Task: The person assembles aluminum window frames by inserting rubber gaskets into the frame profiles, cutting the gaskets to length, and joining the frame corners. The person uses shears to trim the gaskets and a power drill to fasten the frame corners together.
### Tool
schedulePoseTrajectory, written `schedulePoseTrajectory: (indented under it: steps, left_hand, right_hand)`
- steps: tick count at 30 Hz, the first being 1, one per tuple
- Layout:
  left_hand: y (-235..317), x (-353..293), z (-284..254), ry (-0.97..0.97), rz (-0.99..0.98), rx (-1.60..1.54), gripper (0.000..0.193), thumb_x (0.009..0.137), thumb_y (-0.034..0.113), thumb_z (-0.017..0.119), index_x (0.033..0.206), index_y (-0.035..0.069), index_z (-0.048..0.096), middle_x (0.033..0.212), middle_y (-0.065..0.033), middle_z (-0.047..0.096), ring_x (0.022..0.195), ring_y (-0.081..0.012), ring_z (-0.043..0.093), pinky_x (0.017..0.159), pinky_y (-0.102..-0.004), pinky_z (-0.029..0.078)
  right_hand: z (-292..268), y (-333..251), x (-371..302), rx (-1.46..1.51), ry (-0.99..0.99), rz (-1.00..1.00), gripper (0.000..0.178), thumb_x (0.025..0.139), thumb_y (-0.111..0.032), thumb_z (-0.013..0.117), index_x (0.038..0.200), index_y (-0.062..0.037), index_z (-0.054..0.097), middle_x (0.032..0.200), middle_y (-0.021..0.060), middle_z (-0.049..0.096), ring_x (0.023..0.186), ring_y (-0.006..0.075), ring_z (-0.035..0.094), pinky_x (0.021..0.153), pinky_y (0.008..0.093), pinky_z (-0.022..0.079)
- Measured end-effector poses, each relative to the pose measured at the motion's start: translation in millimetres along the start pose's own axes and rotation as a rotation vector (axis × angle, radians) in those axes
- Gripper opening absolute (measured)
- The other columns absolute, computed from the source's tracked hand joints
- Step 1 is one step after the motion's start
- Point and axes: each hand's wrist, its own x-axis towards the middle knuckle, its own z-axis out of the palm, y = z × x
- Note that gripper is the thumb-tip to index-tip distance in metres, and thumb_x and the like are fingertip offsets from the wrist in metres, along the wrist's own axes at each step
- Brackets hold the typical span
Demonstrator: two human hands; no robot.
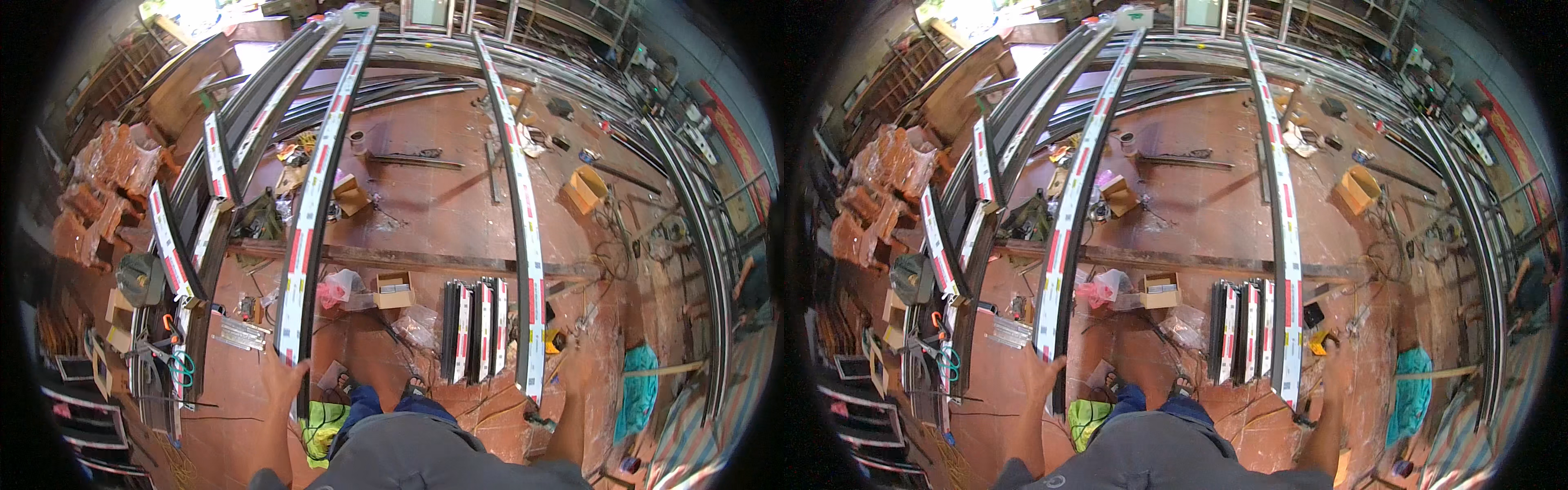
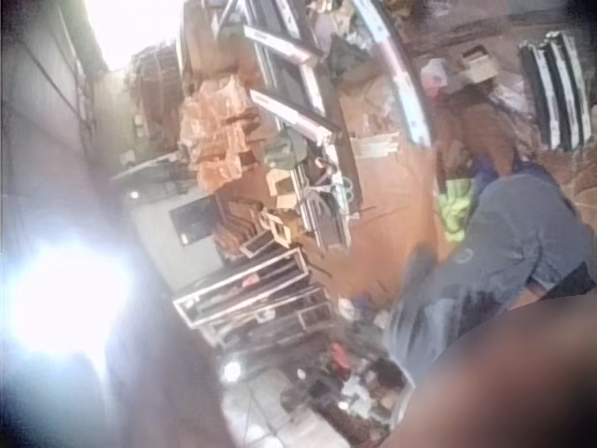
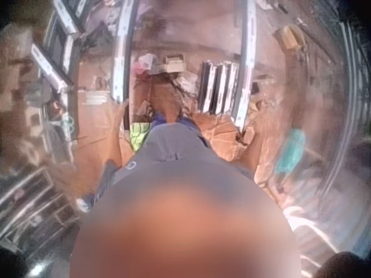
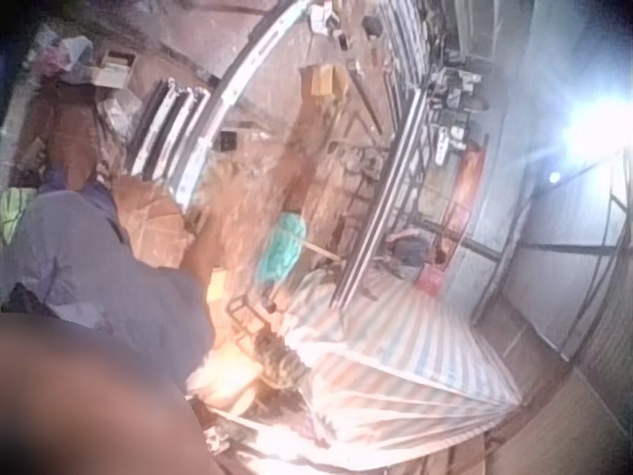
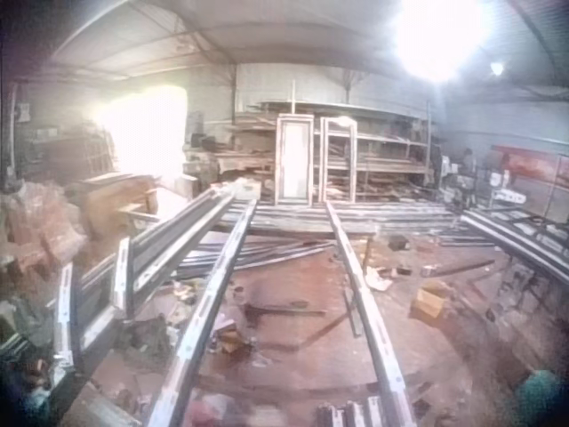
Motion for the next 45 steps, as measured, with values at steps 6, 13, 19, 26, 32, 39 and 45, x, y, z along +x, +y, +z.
schedulePoseTrajectory:
  steps: [6,13,19,26,32,39,45]
  left_hand:
    - [-75,-140,-30,0.032,0.01,-0.056,0.094,0.067,0.021,0.094,0.144,-0.006,0.047,0.127,-0.0283,0.062,0.12,-0.0474,0.061,0.108,-0.0505,0.047]
    - [-58,-250,-80,0.062,-0.153,-0.058,0.083,0.071,0.013,0.088,0.144,-0.003,0.053,0.121,-0.0215,0.065,0.111,-0.0406,0.065,0.1,-0.0457,0.052]
    - [-60,-258,-127,0.154,-0.292,-0.205,0.071,0.077,0.005,0.083,0.143,0.0,0.058,0.12,-0.0151,0.066,0.106,-0.0328,0.067,0.094,-0.0407,0.056]
    - [-166,-240,-264,-0.13,-0.481,-0.048,0.076,0.078,0.029,0.085,0.144,0.002,0.057,0.116,-0.0168,0.067,0.104,-0.036,0.066,0.094,-0.0454,0.053]
    - [-222,-183,-452,0.421,0.128,0.692,0.091,0.083,0.068,0.07,0.136,-0.005,0.055,0.124,-0.0274,0.061,0.111,-0.0482,0.06,0.1,-0.0554,0.046]
    - [-269,-44,-581,0.666,0.146,0.971,0.081,0.076,0.012,0.073,0.153,0.003,0.05,0.151,-0.0225,0.056,0.144,-0.0416,0.049,0.124,-0.0494,0.033]
    - [-220,132,-619,1.42,0.357,0.524,0.053,0.101,0.01,0.066,0.153,0.006,0.054,0.144,-0.0177,0.063,0.129,-0.0329,0.064,0.105,-0.0426,0.051]
  right_hand:
    - [22,-137,-4,0.324,0.216,-0.151,0.033,0.106,-0.013,0.064,0.136,0.0015,0.064,0.121,0.0154,0.073,0.11,0.0266,0.069,0.097,0.0381,0.054]
    - [253,-368,-97,0.851,-1.299,0.293,0.06,0.104,-0.053,0.065,0.143,-0.0079,0.06,0.143,0.015,0.065,0.107,0.0265,0.073,0.092,0.0445,0.06]
    - [360,-534,-91,1.466,-1.36,0.724,0.068,0.091,-0.055,0.081,0.135,-0.0052,0.066,0.127,0.0175,0.073,0.116,0.0347,0.068,0.102,0.0541,0.054]
    - [304,-650,-107,1.464,-1.082,0.4,0.054,0.089,-0.042,0.081,0.13,-0.0076,0.069,0.126,0.012,0.075,0.11,0.0313,0.072,0.102,0.0501,0.056]
    - [184,-727,-120,1.854,-0.87,0.102,0.06,0.095,-0.045,0.073,0.139,-0.0058,0.062,0.135,0.0102,0.069,0.122,0.0272,0.067,0.102,0.0431,0.055]
    - [55,-635,181,1.802,-0.273,-0.017,0.079,0.089,-0.061,0.077,0.137,-0.0005,0.061,0.127,0.0176,0.068,0.095,0.0329,0.07,0.092,0.0477,0.058]
    - [-13,-506,218,1.948,-0.042,-0.1,0.056,0.095,-0.036,0.078,0.136,-0.0015,0.064,0.131,0.0152,0.072,0.118,0.0309,0.07,0.105,0.0512,0.058]
